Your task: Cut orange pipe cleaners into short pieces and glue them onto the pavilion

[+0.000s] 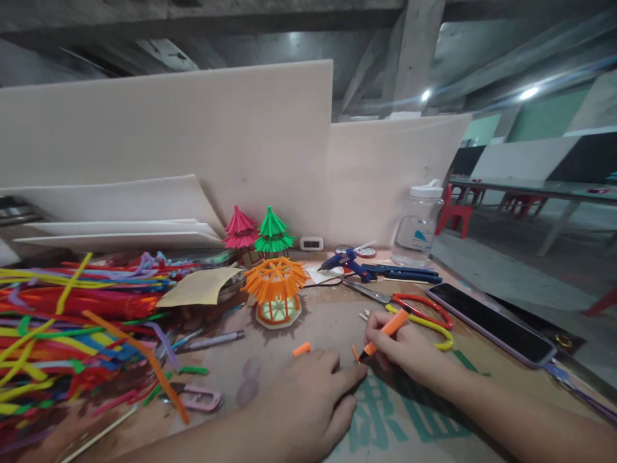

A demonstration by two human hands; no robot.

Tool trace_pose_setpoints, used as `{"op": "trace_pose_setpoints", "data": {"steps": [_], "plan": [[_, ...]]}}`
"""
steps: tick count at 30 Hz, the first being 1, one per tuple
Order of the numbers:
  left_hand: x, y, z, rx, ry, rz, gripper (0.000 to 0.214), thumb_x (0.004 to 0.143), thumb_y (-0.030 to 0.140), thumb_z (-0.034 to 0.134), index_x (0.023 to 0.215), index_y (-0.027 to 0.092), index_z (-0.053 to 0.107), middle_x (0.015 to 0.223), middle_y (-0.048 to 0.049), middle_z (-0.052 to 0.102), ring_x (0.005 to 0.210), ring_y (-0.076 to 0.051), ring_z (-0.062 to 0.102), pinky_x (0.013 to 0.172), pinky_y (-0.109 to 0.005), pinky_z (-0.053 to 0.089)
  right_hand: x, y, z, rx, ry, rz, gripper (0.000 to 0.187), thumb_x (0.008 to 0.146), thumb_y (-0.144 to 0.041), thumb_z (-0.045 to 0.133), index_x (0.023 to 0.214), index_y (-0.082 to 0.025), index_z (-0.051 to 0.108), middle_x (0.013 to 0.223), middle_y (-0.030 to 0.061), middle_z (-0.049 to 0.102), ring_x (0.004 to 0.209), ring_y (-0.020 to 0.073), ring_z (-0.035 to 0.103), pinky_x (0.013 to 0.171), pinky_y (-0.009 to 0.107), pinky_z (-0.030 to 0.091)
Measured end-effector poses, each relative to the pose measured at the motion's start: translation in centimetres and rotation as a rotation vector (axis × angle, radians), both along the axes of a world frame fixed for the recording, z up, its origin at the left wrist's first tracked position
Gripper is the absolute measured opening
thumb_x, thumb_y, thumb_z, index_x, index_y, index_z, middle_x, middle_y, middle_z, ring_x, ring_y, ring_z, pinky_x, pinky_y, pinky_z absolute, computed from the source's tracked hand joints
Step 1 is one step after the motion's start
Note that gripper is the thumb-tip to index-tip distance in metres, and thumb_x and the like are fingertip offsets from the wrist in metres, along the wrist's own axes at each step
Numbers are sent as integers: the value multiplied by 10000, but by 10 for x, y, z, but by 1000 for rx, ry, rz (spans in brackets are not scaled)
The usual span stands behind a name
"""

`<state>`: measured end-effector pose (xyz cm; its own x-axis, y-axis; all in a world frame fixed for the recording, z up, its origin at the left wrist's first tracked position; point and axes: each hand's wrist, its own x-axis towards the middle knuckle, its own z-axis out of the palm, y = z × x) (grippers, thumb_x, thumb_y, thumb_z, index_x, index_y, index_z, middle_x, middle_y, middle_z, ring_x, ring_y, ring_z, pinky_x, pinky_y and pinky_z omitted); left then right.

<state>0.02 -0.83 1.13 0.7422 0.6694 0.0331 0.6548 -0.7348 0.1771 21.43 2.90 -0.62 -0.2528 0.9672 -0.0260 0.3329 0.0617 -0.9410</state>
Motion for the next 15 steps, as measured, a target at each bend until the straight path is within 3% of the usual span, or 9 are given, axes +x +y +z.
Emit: {"op": "trace_pose_setpoints", "data": {"steps": [4,9,15], "plan": [[0,1,-3,20,-22,-16,378,1005,312,466,1371,311,561,989,-55,626,864,-232,626,754,-364,498,3,2,-5,-3,35,42,228,820,-396,551,689,-225,475,447,-60,481,401,100,412,440,221,278],[0,4,-5,44,-17,-35,376,1016,299,448,1368,294,578,958,-55,616,817,-222,613,703,-340,472,4,2,-3,60,51,-49,236,875,-399,568,736,-222,496,490,-51,533,445,112,477,453,221,337],[1,9,-9,77,-60,-71,364,1015,287,444,1338,270,609,909,-49,595,790,-209,589,690,-331,455,6,3,-1,56,45,-63,228,903,-381,559,751,-228,486,497,-58,552,423,107,474,412,207,312]]}}
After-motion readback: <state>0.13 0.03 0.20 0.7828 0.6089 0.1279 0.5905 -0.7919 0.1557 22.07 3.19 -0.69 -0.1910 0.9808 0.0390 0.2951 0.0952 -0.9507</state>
